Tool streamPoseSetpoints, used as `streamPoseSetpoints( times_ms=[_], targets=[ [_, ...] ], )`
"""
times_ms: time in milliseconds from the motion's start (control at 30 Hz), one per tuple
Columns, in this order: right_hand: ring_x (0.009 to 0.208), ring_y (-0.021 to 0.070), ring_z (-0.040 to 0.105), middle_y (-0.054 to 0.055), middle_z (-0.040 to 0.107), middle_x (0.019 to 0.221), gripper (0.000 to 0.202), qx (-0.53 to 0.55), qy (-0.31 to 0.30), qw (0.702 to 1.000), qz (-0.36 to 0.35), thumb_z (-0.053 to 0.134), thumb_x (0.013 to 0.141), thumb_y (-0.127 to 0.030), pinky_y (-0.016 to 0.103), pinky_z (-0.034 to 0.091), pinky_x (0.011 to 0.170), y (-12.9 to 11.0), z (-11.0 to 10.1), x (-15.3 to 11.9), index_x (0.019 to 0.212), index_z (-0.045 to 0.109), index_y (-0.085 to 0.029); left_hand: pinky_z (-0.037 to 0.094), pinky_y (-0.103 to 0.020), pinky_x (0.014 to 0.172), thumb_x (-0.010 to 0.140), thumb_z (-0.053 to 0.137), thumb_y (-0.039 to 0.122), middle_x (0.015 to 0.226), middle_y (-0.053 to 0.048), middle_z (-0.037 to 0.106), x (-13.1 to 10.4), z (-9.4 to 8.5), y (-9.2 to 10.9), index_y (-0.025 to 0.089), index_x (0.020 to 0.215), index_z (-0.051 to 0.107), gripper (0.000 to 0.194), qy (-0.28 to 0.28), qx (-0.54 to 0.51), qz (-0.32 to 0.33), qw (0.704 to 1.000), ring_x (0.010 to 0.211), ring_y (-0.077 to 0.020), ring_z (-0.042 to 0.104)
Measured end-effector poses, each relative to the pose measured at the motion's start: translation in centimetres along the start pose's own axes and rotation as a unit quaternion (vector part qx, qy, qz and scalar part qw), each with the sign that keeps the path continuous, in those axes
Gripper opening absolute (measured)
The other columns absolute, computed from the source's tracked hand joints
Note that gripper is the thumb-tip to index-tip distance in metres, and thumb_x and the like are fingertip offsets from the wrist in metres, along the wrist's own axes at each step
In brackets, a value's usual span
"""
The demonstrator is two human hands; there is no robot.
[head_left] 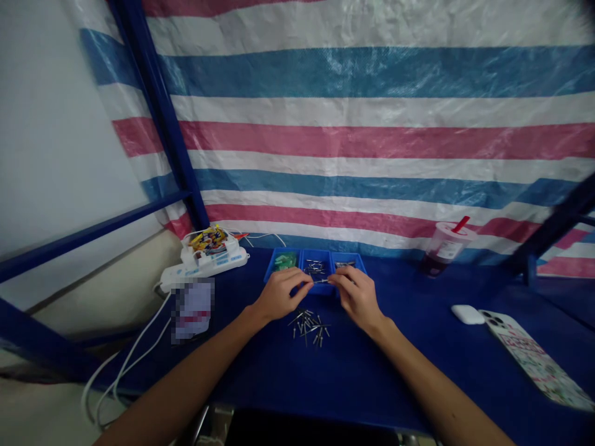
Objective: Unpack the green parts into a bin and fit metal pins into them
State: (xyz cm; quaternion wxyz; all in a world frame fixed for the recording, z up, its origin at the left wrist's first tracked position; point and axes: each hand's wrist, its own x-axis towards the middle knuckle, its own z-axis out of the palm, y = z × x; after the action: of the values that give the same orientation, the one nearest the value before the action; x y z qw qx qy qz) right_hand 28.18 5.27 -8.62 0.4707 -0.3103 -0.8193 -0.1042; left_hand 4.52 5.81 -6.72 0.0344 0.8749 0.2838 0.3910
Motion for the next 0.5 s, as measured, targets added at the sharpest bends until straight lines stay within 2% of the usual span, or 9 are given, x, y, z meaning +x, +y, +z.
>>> streamPoseSetpoints(
  times_ms=[367, 500],
  targets=[
    [0.088, 0.021, 0.064, 0.008, 0.069, 0.101, 0.022, 0.013, -0.023, 1.0, 0.005, 0.048, 0.1, -0.012, 0.035, 0.052, 0.076, 0.25, 0.03, 0.06, 0.106, 0.066, -0.022, 0.051, -0.032, 0.077, 0.101, 0.053, 0.026, 0.088, -0.006, 0.071, 0.02, -0.2, -0.05, 0.017, 0.097, 0.07, 0.019, 0.001, 0.006, 0.003, 1.0, 0.081, -0.0167, 0.065],
    [0.088, 0.0214, 0.064, 0.008, 0.068, 0.101, 0.02, 0.023, -0.026, 0.999, 0.016, 0.048, 0.1, -0.013, 0.036, 0.052, 0.076, 0.08, -0.04, 0.16, 0.105, 0.065, -0.022, 0.047, -0.027, 0.066, 0.102, 0.053, 0.03, 0.073, -0.001, 0.067, -0.2, -0.29, -0.43, 0.017, 0.098, 0.071, 0.022, -0.011, 0.009, -0.036, 0.999, 0.065, -0.0127, 0.06]
  ],
)
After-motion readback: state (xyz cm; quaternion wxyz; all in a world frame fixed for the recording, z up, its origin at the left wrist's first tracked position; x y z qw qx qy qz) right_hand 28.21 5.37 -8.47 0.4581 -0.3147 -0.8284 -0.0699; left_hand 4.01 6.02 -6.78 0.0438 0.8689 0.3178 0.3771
